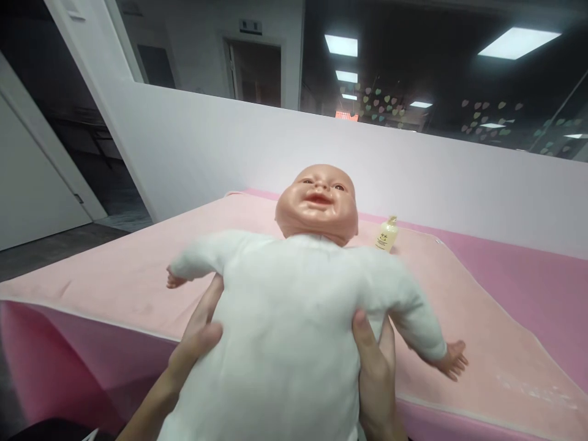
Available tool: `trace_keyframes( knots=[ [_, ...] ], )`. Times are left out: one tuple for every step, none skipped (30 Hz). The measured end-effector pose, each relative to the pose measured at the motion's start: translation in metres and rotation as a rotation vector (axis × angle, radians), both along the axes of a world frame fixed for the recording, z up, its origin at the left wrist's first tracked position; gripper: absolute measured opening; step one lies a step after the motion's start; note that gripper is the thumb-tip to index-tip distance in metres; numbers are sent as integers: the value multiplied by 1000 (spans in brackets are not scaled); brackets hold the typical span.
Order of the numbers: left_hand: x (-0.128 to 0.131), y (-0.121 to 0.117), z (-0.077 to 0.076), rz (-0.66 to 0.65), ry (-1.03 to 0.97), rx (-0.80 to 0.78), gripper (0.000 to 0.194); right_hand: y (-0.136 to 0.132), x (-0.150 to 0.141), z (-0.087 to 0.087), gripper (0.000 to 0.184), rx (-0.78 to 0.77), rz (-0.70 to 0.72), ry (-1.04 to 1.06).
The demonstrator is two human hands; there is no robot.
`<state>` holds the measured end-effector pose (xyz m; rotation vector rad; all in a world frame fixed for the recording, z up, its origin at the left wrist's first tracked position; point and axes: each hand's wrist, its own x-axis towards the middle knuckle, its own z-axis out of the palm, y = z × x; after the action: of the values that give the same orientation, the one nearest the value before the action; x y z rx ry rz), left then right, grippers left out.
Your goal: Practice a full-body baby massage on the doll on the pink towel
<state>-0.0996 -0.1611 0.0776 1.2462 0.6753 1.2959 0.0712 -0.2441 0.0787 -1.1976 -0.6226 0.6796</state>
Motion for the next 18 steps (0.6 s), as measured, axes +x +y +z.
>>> trace_keyframes(
  knots=[
    [5, 8, 7, 3, -16, 0, 88, 9, 2, 5, 69, 34, 26, -20],
    [9, 16, 12, 0, -30, -4, 83, 18, 5, 9, 68, 60, 54, -33],
    [14, 23, 16, -9, -44, -10, 79, 29, 9, 12, 67, 77, 82, -37],
    [18, 31, 19, -18, -54, -12, 74, 39, 12, 14, 67, 88, 106, -34],
    [22, 39, 21, -30, -64, -8, 71, 49, 16, 16, 67, 95, 121, -26],
    [26, 47, 22, -46, -72, -2, 68, 59, 20, 16, 67, 101, 130, -13],
    [30, 56, 22, -65, -76, -1, 65, 69, 24, 15, 67, 106, 134, 3],
    [34, 65, 21, -91, -76, -10, 62, 78, 28, 13, 67, 110, 137, 22],
    [38, 74, 19, -125, -67, -33, 59, 88, 31, 11, 66, 115, 139, 40],
    [42, 84, 17, -158, -54, -68, 56, 98, 35, 8, 65, 124, 135, 58],
    [47, 94, 13, -196, -38, -107, 52, 107, 38, 4, 62, 136, 126, 71],
    [51, 104, 10, -230, -27, -140, 49, 117, 42, 0, 59, 150, 109, 79],
    [56, 114, 5, -251, -22, -165, 47, 128, 46, -5, 56, 163, 89, 83],
    [61, 123, 0, -266, -22, -182, 45, 138, 50, -9, 52, 171, 72, 83],
    [66, 132, -5, -263, -25, -202, 43, 148, 54, -15, 49, 174, 58, 82],
    [71, 140, -10, -253, -25, -226, 41, 157, 59, -20, 46, 174, 50, 81],
    [75, 147, -16, -245, -23, -247, 40, 166, 63, -25, 44, 174, 49, 77],
    [79, 153, -21, -231, -27, -245, 40, 174, 68, -31, 43, 175, 48, 70]
  ],
)
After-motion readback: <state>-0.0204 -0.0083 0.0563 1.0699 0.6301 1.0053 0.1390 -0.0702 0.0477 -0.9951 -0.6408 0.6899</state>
